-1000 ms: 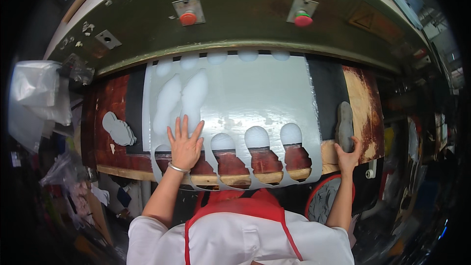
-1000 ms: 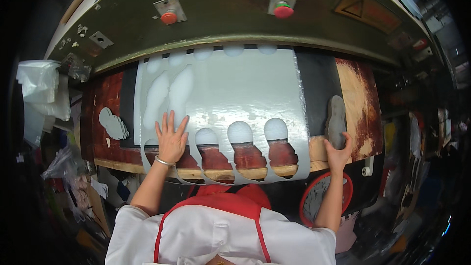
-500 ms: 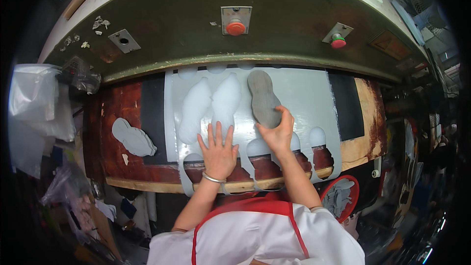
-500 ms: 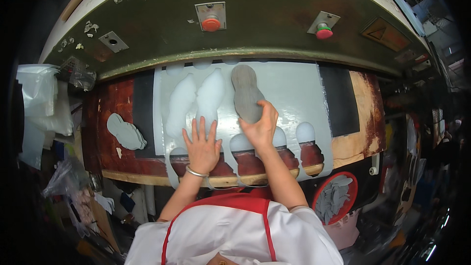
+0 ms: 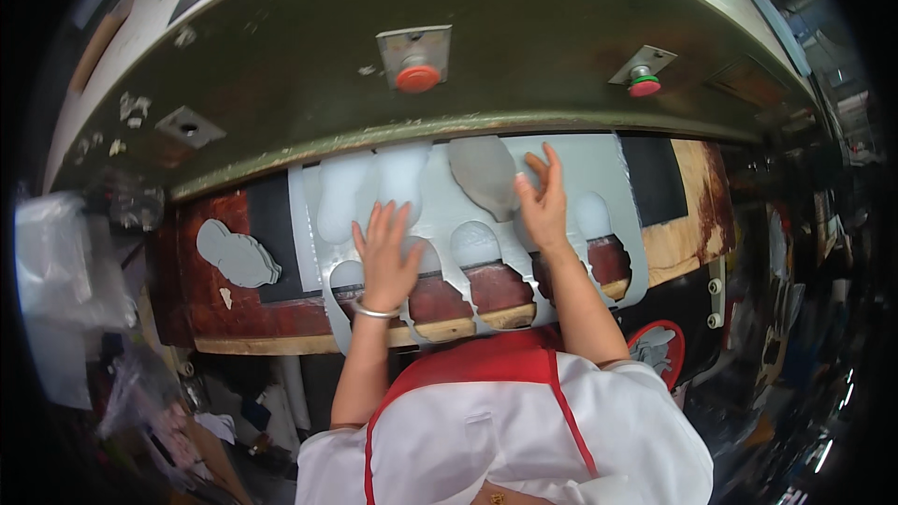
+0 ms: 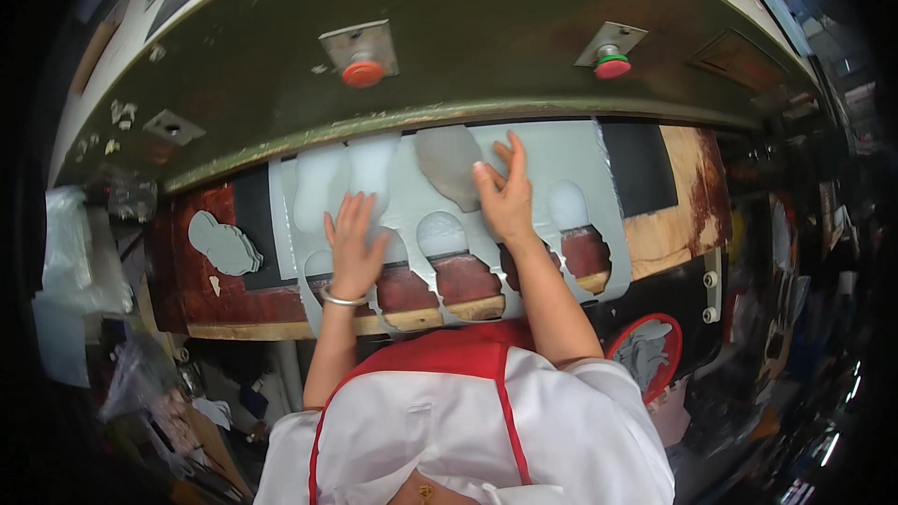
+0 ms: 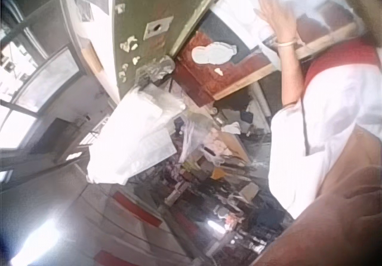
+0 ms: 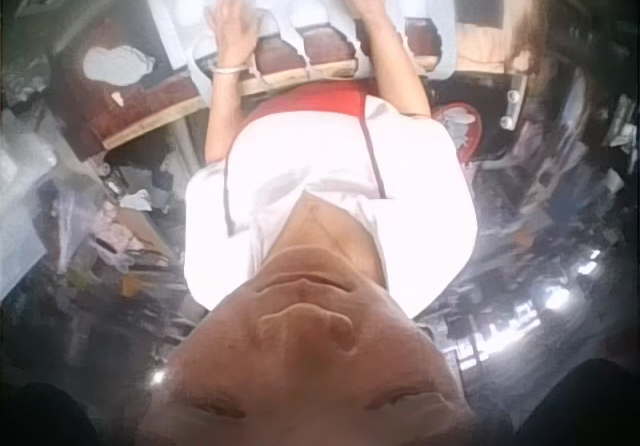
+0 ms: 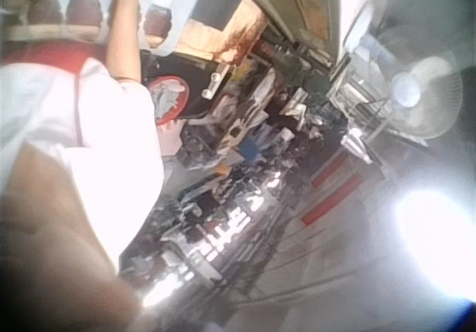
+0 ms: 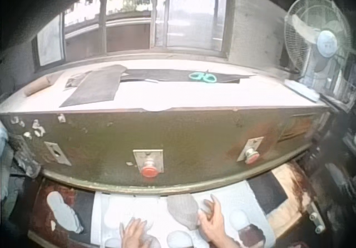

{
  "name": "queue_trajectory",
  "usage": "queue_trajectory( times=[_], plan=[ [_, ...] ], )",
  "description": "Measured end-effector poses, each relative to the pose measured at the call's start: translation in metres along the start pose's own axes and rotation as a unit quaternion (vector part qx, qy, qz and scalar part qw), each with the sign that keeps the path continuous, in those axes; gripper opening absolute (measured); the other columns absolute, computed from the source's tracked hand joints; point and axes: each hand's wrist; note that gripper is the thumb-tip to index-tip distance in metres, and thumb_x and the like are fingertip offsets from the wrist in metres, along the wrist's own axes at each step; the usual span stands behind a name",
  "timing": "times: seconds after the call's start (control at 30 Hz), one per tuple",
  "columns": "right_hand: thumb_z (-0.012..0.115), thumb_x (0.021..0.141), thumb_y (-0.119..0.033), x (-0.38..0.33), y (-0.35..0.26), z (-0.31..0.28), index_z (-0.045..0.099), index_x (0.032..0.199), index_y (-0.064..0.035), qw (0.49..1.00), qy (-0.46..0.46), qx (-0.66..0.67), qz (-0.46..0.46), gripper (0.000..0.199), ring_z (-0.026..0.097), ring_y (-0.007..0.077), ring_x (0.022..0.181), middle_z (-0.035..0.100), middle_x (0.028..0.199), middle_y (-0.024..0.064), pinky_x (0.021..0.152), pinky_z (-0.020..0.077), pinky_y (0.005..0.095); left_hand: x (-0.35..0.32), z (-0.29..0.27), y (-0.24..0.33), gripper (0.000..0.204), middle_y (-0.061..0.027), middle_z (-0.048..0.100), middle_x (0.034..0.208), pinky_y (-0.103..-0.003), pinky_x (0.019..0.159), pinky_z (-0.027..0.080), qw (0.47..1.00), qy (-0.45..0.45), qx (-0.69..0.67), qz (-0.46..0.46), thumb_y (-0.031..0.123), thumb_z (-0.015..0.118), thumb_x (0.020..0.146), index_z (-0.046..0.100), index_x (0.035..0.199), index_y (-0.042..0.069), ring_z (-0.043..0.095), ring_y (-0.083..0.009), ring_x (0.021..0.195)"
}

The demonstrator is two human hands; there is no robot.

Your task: The person unpacks a plastic-wrapped template, places it on a cutting machine, and uses a handheld tool to press and cut multiple shapes from a sheet of material. The cut pieces are collected and placed into a red bin.

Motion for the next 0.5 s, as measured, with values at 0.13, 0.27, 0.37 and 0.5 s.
queue_trajectory(
  times=[0.13, 0.27, 0.37, 0.5],
  plan=[
    [0.051, 0.095, -0.019, 0.051, -0.034, -0.049, 0.022, 0.145, 0.0002, 0.966, 0.186, -0.139, -0.117, 0.06, 0.048, 0.0313, 0.12, 0.042, 0.136, 0.0254, 0.097, 0.0418, 0.0386, 0.003, -0.035, -0.043, 0.042, -0.0198, 0.054, 0.126, -0.038, 0.101, 0.039, 0.978, 0.145, -0.133, -0.07, 0.003, 0.057, 0.087, 0.051, 0.129, 0.002, 0.049, -0.037, 0.118],
    [0.05, 0.095, -0.029, 0.122, -0.069, -0.079, 0.013, 0.144, 0.0109, 0.837, 0.293, -0.379, -0.265, 0.073, 0.021, 0.0459, 0.136, 0.021, 0.145, 0.035, 0.111, 0.0186, 0.0492, -0.02, -0.056, -0.078, 0.032, -0.0209, 0.057, 0.117, -0.041, 0.088, 0.044, 0.951, 0.198, 0.129, -0.201, 0.014, 0.056, 0.092, 0.053, 0.12, -0.002, 0.055, -0.0359, 0.104],
    [0.054, 0.091, -0.038, 0.142, -0.063, -0.066, 0.006, 0.143, 0.0138, 0.852, 0.267, -0.376, -0.248, 0.088, 0.012, 0.0542, 0.136, 0.005, 0.146, 0.0409, 0.112, 0.0122, 0.054, -0.023, -0.044, -0.102, 0.03, -0.0197, 0.064, 0.099, -0.04, 0.081, 0.047, 0.964, 0.156, 0.057, -0.209, 0.027, 0.051, 0.097, 0.059, 0.112, 0.002, 0.061, -0.0365, 0.09],
    [0.062, 0.083, -0.039, 0.138, -0.049, -0.051, 0.014, 0.142, 0.013, 0.87, 0.316, -0.283, -0.25, 0.092, 0.012, 0.0512, 0.138, 0.009, 0.148, 0.0372, 0.114, 0.0121, 0.0527, -0.012, -0.035, -0.134, 0.032, -0.0219, 0.067, 0.092, -0.042, 0.07, 0.049, 0.958, 0.167, 0.09, -0.213, 0.03, 0.052, 0.097, 0.065, 0.103, 0.002, 0.064, -0.0379, 0.079]
  ],
)
Point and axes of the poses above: each hand's wrist, its own x-axis towards the middle knuckle, its own z-axis out of the palm, y = z × x
